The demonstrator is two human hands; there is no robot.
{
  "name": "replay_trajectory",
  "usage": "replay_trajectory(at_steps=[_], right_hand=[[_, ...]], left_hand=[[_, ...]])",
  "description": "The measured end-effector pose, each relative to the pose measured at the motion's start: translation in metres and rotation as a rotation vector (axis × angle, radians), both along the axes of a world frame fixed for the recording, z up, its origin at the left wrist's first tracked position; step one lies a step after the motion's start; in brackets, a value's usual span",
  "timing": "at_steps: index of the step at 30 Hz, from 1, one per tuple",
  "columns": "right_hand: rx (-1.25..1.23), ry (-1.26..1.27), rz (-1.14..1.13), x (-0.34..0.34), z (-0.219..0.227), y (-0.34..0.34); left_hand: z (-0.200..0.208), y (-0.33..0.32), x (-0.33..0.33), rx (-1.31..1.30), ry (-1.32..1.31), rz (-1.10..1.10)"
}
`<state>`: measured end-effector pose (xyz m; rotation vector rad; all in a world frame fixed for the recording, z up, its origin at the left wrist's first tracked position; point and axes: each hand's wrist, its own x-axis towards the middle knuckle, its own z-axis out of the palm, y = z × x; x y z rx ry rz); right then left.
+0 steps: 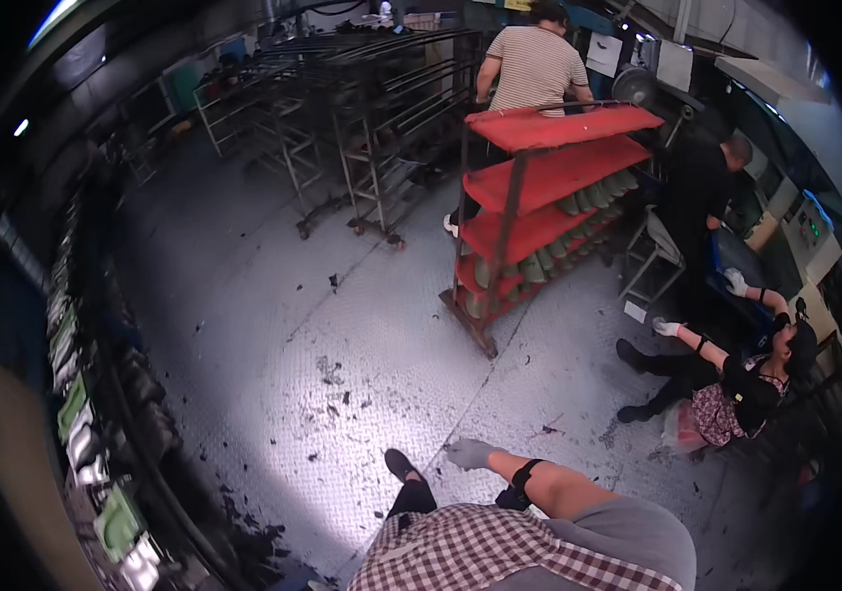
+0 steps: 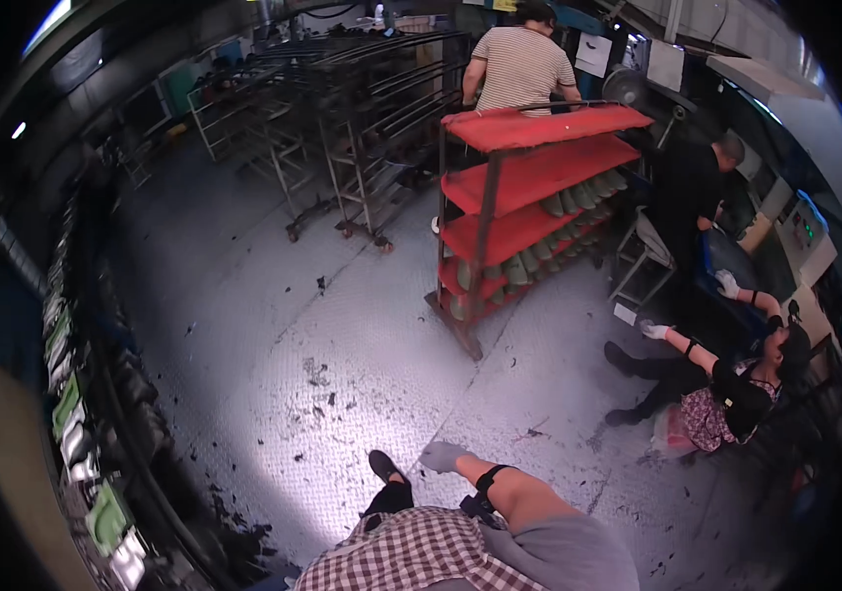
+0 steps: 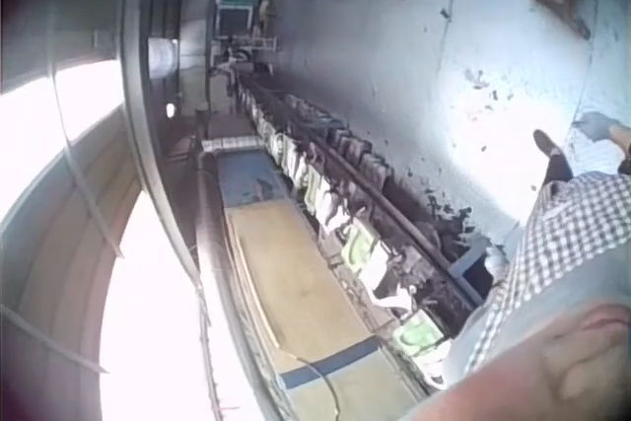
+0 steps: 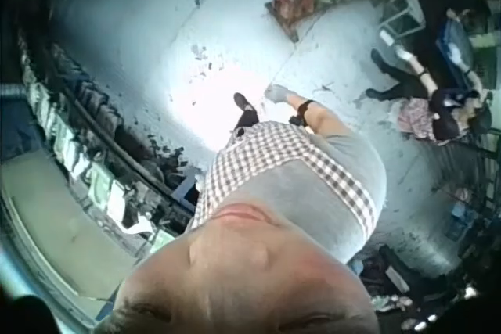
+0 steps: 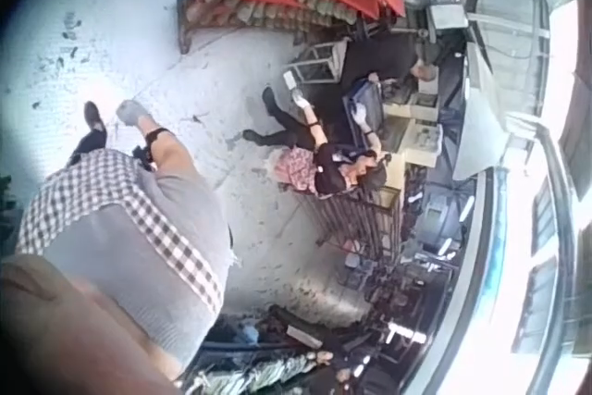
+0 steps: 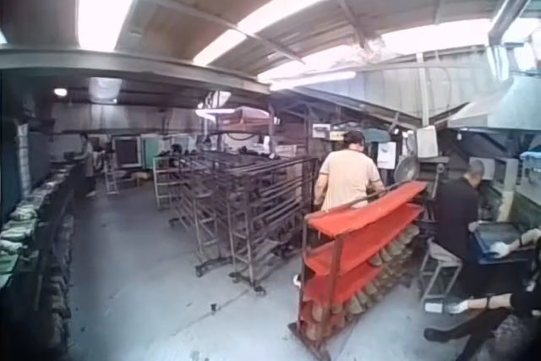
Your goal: Insert insoles and assemble sandals using industrial shoe molds.
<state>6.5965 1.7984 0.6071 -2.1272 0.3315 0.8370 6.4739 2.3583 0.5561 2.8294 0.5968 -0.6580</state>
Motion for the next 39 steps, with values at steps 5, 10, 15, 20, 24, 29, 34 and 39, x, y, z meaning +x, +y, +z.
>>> replay_trajectory(at_steps=[5, 10, 15, 20, 24, 29, 34, 39], right_hand=[[0.066, 0.244, -0.486, 0.062, -0.036, -0.083], [0.183, 0.193, -0.813, 0.176, -0.027, -0.116], [0.270, 0.178, -0.969, 0.264, -0.035, -0.162], [0.285, 0.178, -0.953, 0.403, -0.053, -0.206], [0.276, 0.079, -0.872, 0.513, -0.072, -0.247], [0.264, -0.074, -0.849, 0.659, -0.053, -0.273], [0.211, -0.122, -0.803, 0.772, -0.064, -0.332], [0.155, -0.065, -0.926, 0.847, -0.035, -0.398]], left_hand=[[-0.011, -0.033, 0.237, 0.296, 0.309, -0.843], [-0.047, -0.111, 0.465, -0.850, -0.072, 0.574], [0.010, -0.337, 0.660, -1.142, -0.146, 0.267], [0.049, -0.439, 0.773, -1.192, -0.093, 0.078], [0.090, -0.508, 0.841, -1.173, 0.088, 0.046], [0.114, -0.568, 0.931, -1.295, 0.090, 0.116], [0.149, -0.668, 1.034, -1.417, 0.204, -0.067], [0.166, -0.779, 1.131, -1.435, 0.279, -0.095]])
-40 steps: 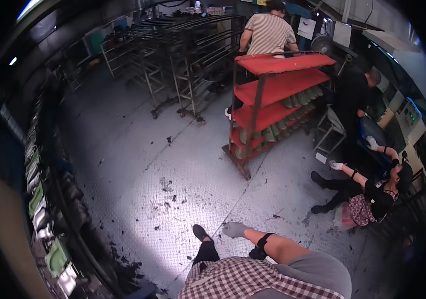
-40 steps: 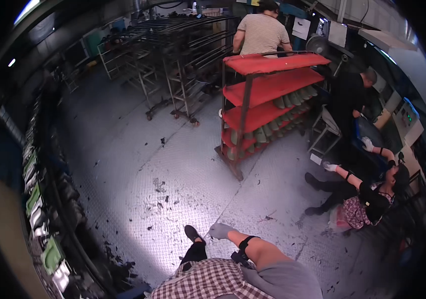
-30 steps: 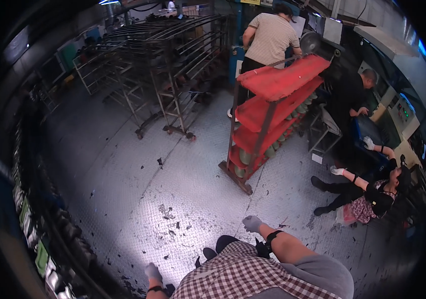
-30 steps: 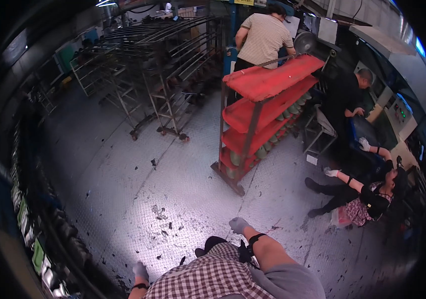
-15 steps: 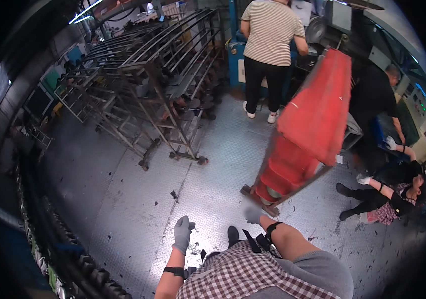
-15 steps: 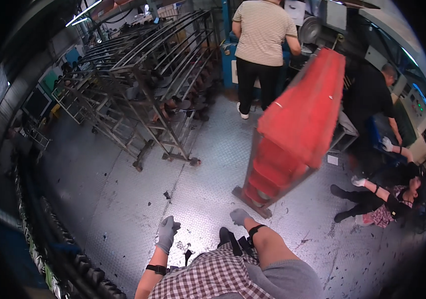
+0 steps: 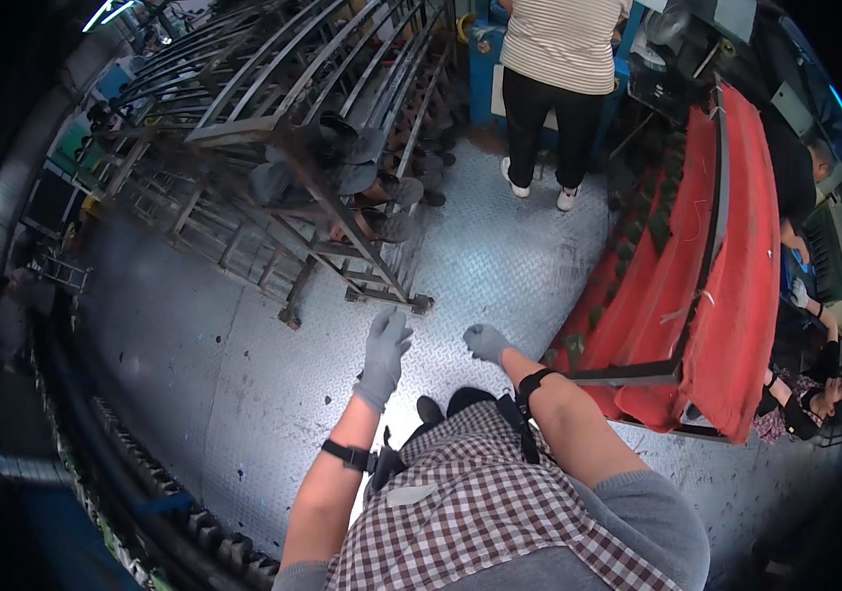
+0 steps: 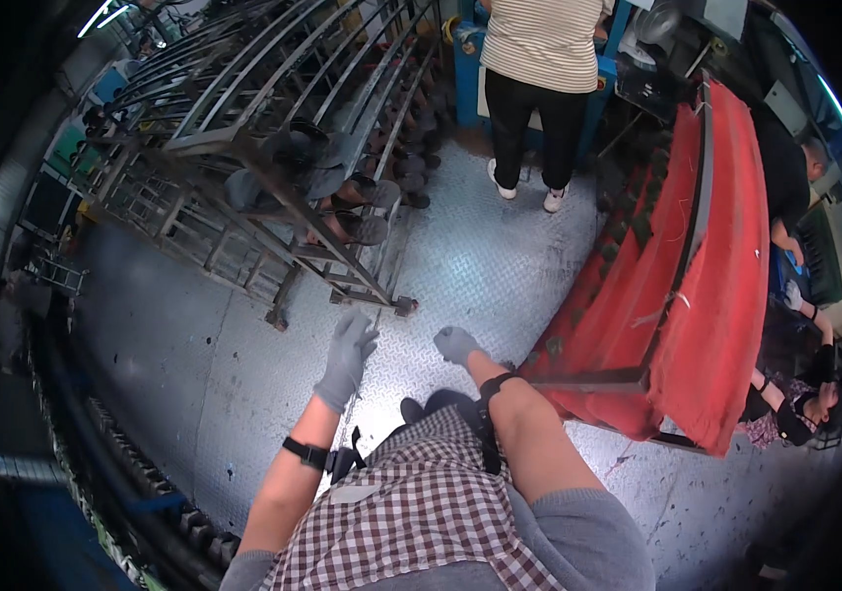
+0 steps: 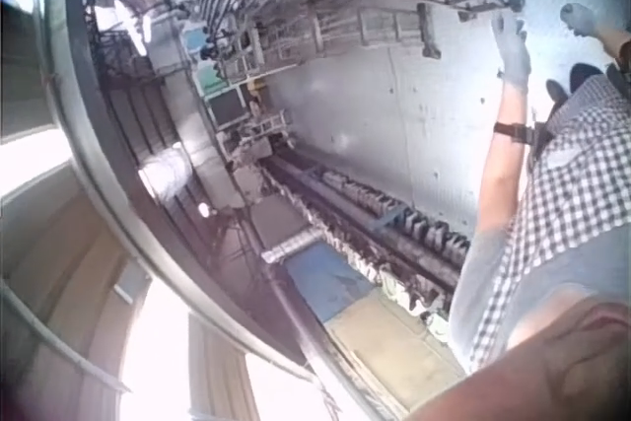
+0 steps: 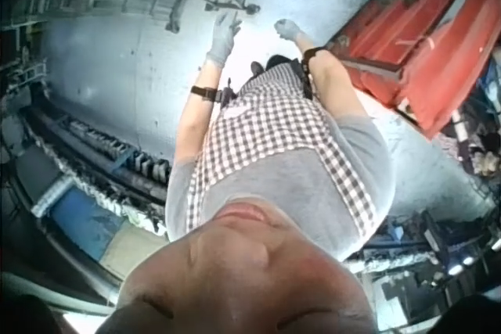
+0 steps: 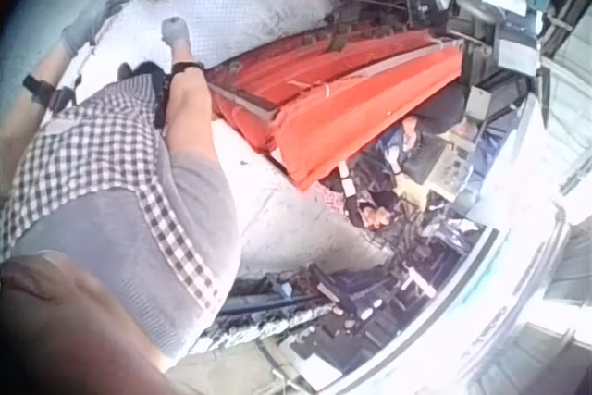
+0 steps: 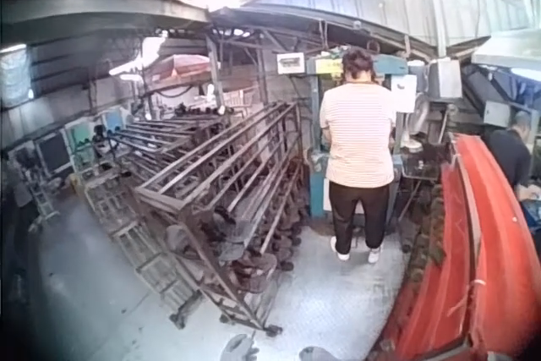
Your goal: Insert insoles and assemble sandals using industrial shoe molds.
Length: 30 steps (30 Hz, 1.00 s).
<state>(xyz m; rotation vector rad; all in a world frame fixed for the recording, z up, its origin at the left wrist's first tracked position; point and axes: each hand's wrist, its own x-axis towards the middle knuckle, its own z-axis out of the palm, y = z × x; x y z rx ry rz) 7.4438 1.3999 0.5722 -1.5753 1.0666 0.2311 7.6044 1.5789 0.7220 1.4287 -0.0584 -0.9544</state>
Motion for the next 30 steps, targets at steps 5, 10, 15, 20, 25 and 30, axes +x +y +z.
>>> replay_trajectory(at_steps=[5, 10, 15, 20, 25, 30], right_hand=[[0.037, 0.010, -0.113, 0.055, 0.002, -0.083], [-0.027, 0.060, 0.022, 0.121, -0.052, -0.180], [-0.068, 0.207, 0.071, 0.180, -0.098, -0.293], [-0.183, 0.221, 0.300, 0.291, -0.127, -0.393], [-0.550, 0.114, 0.500, 0.411, -0.175, -0.451], [-0.825, 0.090, 0.660, 0.550, -0.200, -0.473]], left_hand=[[-0.030, -0.084, 0.097, 0.106, -0.058, -0.103], [-0.074, -0.120, 0.191, 0.419, -0.512, 0.206], [-0.049, -0.166, 0.191, 0.831, -0.033, 0.270], [-0.055, -0.163, 0.197, 0.628, -0.105, 0.443], [-0.038, -0.210, 0.174, 0.712, 0.363, 0.354], [-0.065, -0.261, 0.223, 0.580, 0.078, 0.452]])
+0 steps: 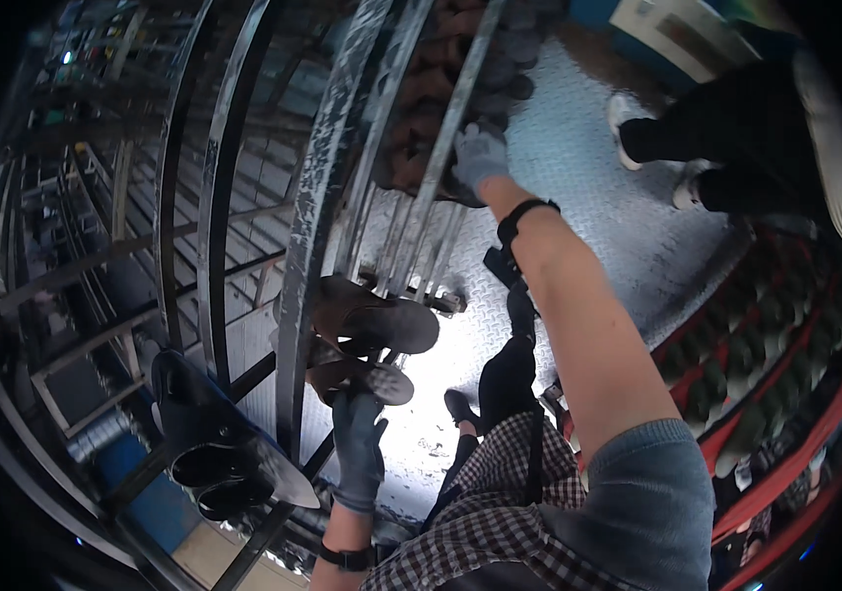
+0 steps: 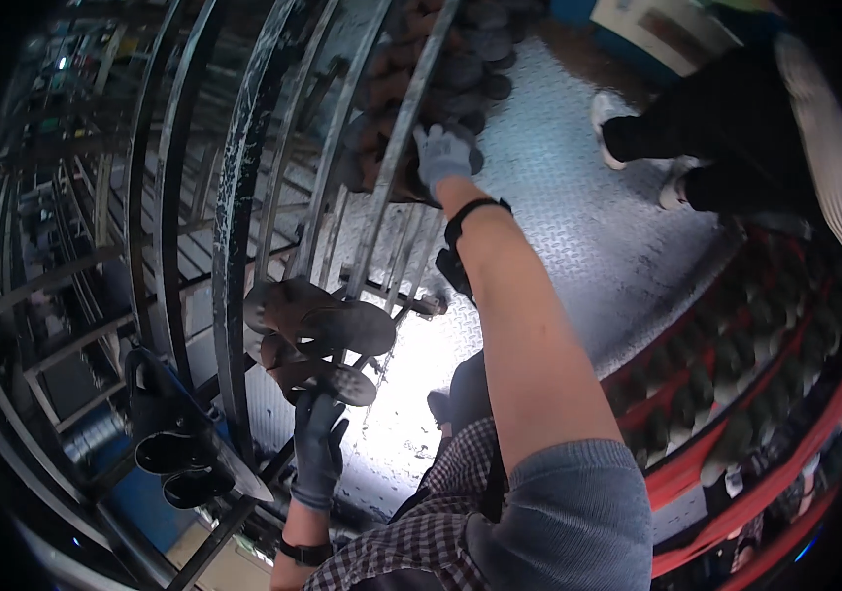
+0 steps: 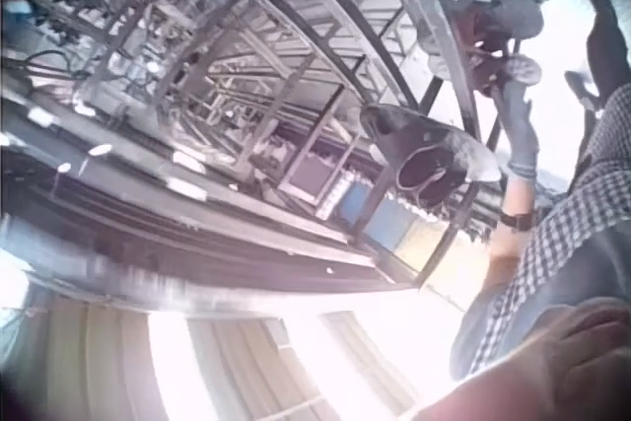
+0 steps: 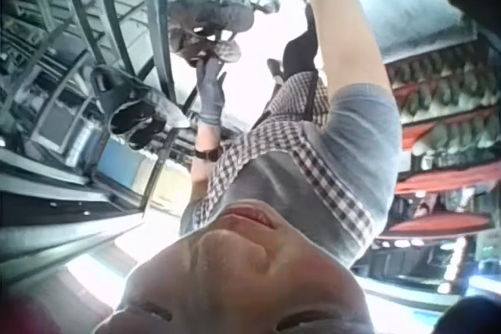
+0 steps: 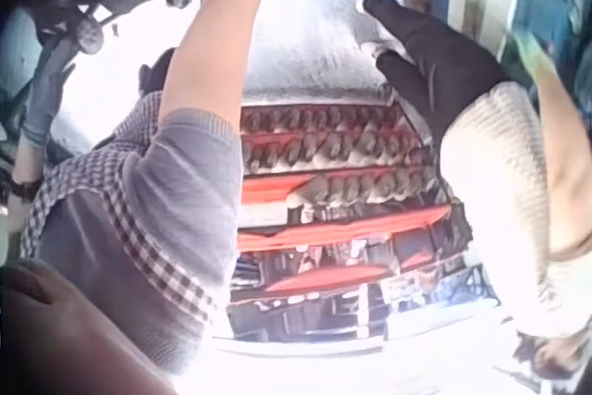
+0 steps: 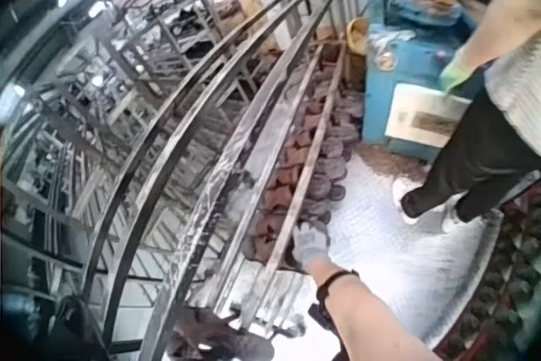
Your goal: Insert insoles and assemble sandals using industrial shoe molds.
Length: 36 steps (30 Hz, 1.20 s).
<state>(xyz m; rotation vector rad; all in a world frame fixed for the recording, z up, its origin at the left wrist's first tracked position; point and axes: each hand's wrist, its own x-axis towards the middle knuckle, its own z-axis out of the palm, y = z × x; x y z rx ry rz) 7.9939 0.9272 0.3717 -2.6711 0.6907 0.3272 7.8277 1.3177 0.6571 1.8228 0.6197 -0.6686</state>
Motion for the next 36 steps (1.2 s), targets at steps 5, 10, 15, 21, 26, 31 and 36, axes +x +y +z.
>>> replay_trajectory(at_steps=[5, 10, 15, 21, 26, 31, 36], right_hand=[[0.060, -0.122, 0.040, 0.011, -0.075, -0.008], [0.368, -0.132, -0.019, -0.095, -0.037, 0.105], [0.545, 0.298, 0.066, -0.237, 0.024, 0.161], [0.850, 0.698, -0.149, -0.422, 0.058, 0.181], [0.637, 0.821, -0.339, -0.469, 0.068, 0.194], [0.286, 0.567, -0.209, -0.449, 0.184, 0.278], [0.270, 0.243, -0.129, -0.450, 0.202, 0.391]], left_hand=[[-0.061, -0.047, 0.038, 0.036, -0.097, -0.102], [-0.078, -0.050, 0.069, -0.001, -0.032, 0.196], [-0.121, 0.023, 0.026, -0.236, -0.297, 0.300], [-0.044, 0.063, -0.091, 0.606, -0.039, -0.777], [-0.003, 0.183, -0.167, 0.697, 0.132, -0.857], [-0.056, 0.421, -0.290, 0.573, -0.012, -0.225], [-0.079, 0.490, -0.369, 0.435, -0.051, -0.209]])
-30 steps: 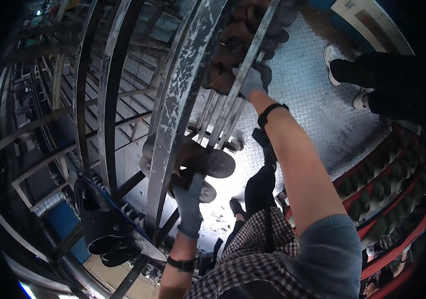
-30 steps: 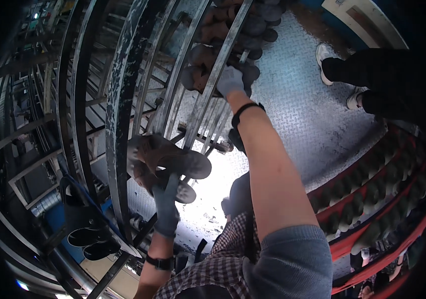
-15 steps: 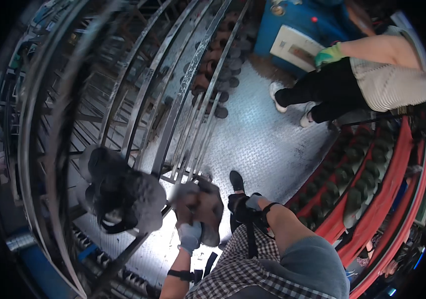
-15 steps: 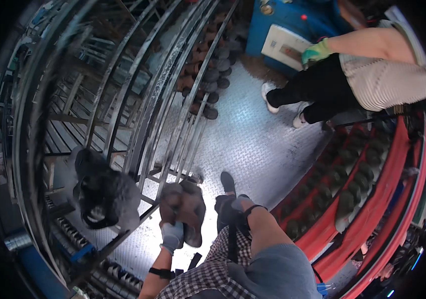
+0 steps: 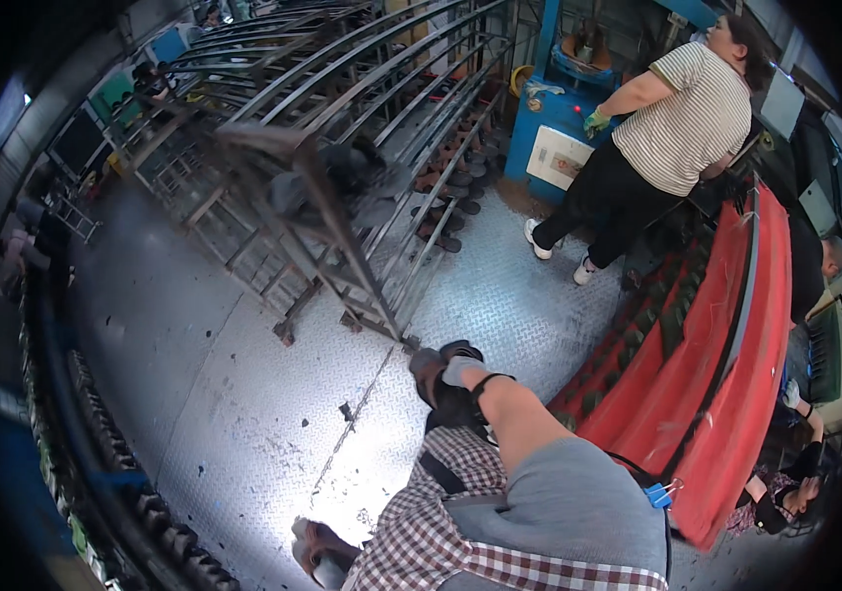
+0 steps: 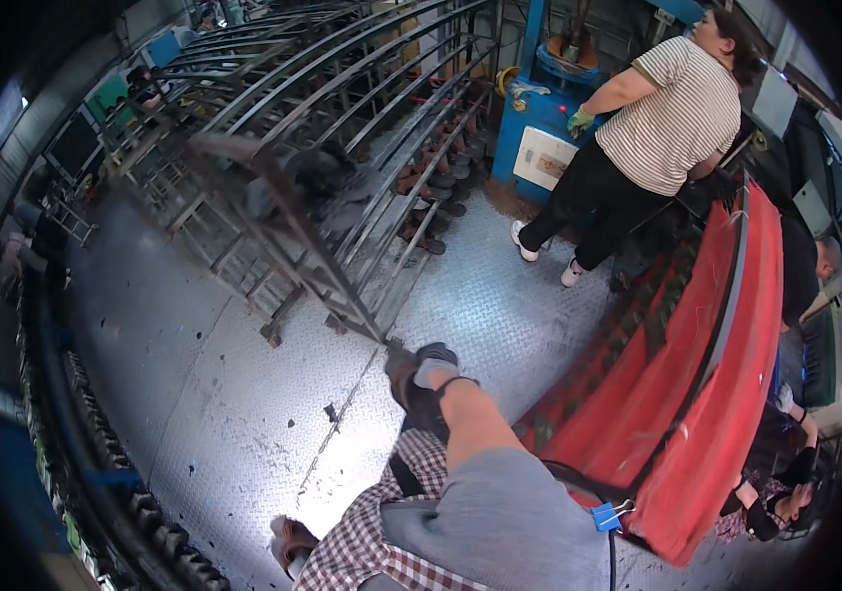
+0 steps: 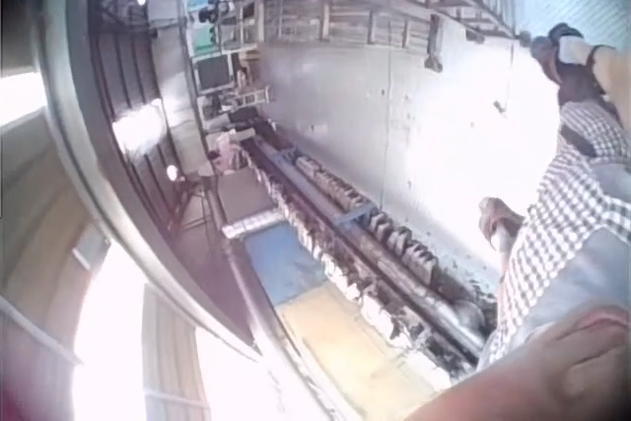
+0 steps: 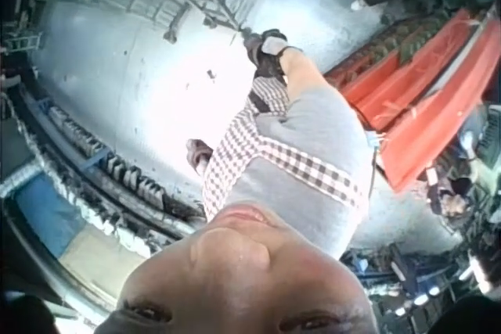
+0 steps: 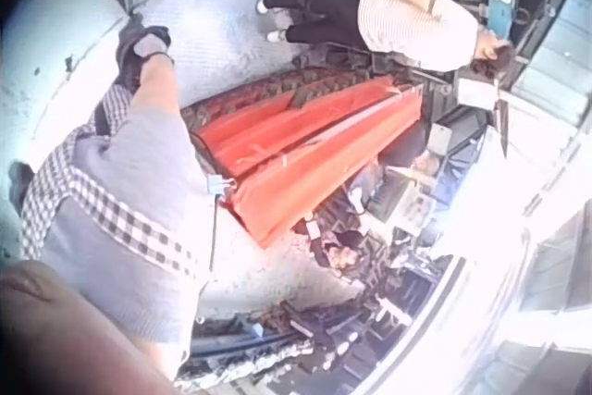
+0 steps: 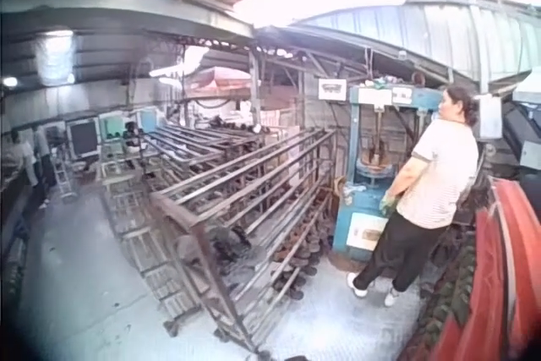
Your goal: Insert insoles and assemble sandals using industrial shoe molds.
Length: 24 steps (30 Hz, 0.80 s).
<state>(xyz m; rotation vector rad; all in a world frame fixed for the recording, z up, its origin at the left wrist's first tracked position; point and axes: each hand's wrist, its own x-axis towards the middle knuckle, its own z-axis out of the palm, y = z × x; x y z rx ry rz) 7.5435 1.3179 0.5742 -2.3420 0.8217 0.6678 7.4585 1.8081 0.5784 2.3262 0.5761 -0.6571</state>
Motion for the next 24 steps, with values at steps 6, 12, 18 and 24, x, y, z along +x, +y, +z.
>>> replay_trajectory(at_steps=[6, 12, 18, 24], right_hand=[[0.062, -0.048, 0.364, 0.014, 0.014, 0.185], [0.058, -0.218, 0.908, 0.011, -0.002, 0.403], [0.117, -0.200, 1.451, -0.076, 0.063, 0.617], [0.522, -0.567, 1.887, -0.265, 0.103, 0.871]], left_hand=[[0.010, 0.063, -0.064, -0.109, 0.008, 0.020], [0.029, 0.182, -0.173, -0.149, -0.062, 0.490], [0.039, 0.194, -0.517, 0.002, -0.238, 1.801], [0.099, 0.166, -0.620, 0.074, 0.003, 2.219]])
